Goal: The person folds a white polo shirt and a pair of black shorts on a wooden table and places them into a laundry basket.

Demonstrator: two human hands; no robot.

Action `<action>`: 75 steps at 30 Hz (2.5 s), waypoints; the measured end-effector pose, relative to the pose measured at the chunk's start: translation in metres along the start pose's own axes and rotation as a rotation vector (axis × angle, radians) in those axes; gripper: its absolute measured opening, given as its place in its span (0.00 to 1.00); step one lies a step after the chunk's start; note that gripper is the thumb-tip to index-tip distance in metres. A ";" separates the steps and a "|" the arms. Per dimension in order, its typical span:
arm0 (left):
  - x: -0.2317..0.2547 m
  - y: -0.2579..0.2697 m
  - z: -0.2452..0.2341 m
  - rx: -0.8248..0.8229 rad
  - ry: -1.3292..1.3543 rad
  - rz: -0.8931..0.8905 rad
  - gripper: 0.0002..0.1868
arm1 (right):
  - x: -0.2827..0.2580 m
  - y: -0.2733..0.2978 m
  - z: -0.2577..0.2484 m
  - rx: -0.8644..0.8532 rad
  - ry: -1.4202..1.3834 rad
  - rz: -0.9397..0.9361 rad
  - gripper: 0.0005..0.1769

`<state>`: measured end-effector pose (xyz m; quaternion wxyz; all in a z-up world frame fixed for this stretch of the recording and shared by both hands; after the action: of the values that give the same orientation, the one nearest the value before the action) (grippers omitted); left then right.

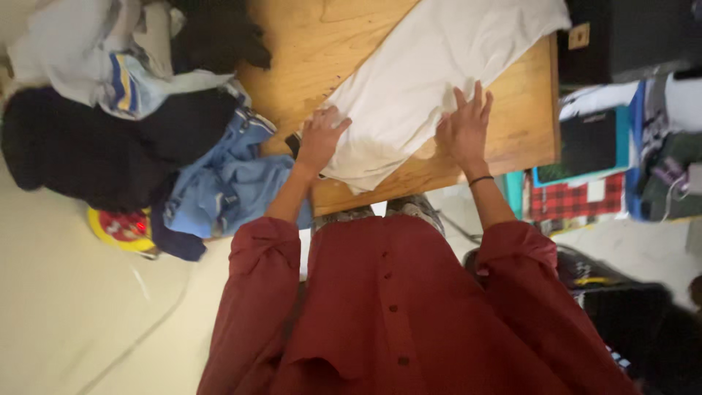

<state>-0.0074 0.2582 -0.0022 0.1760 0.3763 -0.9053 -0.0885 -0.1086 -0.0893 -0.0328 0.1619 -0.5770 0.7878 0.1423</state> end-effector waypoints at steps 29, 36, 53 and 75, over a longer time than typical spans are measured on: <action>-0.074 0.010 -0.069 -0.056 -0.068 1.079 0.31 | -0.223 0.181 0.065 0.092 -0.091 0.305 0.34; -0.089 -0.002 -0.028 -0.014 -0.003 1.037 0.22 | -0.205 0.173 0.076 0.133 -0.139 0.307 0.29; -0.051 -0.113 -0.002 0.063 0.808 0.175 0.27 | -0.137 0.119 0.069 0.586 -0.443 0.505 0.26; -0.013 -0.159 -0.039 0.235 0.575 0.519 0.21 | -0.136 0.042 0.078 0.393 -0.618 0.911 0.18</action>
<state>0.1198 0.1554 -0.0156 0.3943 0.1620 -0.8882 0.1717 -0.1036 0.0720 -0.0449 0.4106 -0.0709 0.8843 0.2106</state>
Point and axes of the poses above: each hand's wrist, its own y-axis away from the middle knuckle, its own z-axis out of the palm, x = y × z, the point moved 4 cm from there along -y, towards the middle knuckle, and after that the axes turned 9 degrees about z, right-handed, at the moved point
